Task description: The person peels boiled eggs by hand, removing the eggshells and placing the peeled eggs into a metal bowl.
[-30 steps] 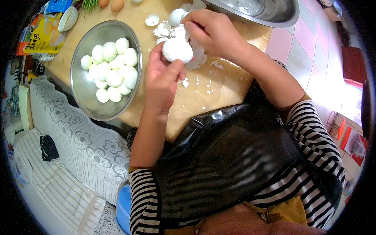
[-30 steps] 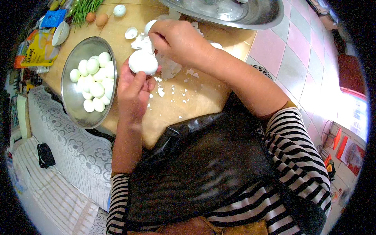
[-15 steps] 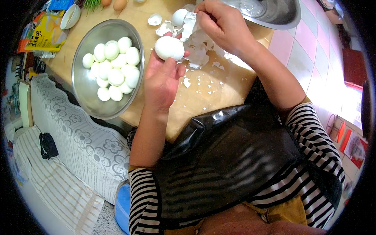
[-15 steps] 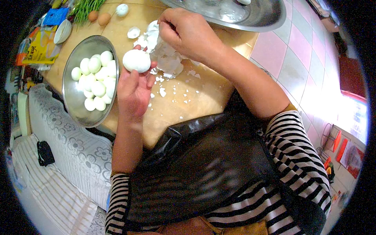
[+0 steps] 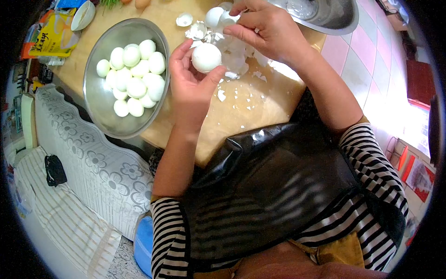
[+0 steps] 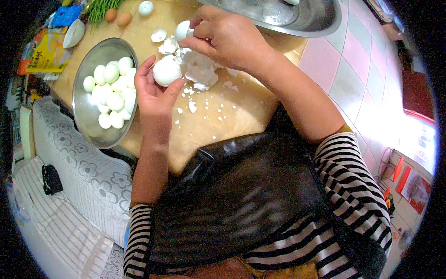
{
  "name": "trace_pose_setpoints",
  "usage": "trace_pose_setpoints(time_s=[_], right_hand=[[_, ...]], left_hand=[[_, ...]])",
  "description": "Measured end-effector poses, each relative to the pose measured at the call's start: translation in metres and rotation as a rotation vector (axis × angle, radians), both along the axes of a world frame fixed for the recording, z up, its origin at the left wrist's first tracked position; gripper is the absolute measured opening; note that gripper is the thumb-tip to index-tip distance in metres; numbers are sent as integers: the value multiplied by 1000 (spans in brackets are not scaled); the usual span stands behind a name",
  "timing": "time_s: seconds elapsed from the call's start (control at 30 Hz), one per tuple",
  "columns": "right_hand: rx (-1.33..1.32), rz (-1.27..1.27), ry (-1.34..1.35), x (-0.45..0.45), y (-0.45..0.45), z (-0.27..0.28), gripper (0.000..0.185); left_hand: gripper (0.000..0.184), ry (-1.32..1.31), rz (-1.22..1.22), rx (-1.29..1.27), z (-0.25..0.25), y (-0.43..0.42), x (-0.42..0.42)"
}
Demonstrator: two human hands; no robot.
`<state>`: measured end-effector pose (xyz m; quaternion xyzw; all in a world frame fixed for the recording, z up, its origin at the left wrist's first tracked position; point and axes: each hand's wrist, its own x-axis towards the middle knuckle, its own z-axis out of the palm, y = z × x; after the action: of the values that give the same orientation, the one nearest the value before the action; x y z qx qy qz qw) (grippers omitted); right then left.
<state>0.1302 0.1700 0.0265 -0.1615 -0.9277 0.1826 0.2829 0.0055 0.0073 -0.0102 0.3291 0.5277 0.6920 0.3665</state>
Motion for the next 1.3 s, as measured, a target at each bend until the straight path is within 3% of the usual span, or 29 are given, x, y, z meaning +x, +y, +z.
trace_pose_setpoints(time_s=[0.17,0.27,0.57,1.1,1.3], right_hand=[[-205,144,179,-3,-7,3,23],[-84,226,141,-3,-12,2,22],[-78,256,110,-4,-22,-3,23],[-50,209,142,-6,-24,-8,19],[16,28,103,-6,-22,-7,17]], left_hand=[[60,143,19,7,-3,-1,-1],[59,178,3,10,-6,-1,-4],[57,199,16,13,-6,-2,-3],[54,149,22,-11,-4,-2,0],[54,73,2,-2,-7,-2,0]])
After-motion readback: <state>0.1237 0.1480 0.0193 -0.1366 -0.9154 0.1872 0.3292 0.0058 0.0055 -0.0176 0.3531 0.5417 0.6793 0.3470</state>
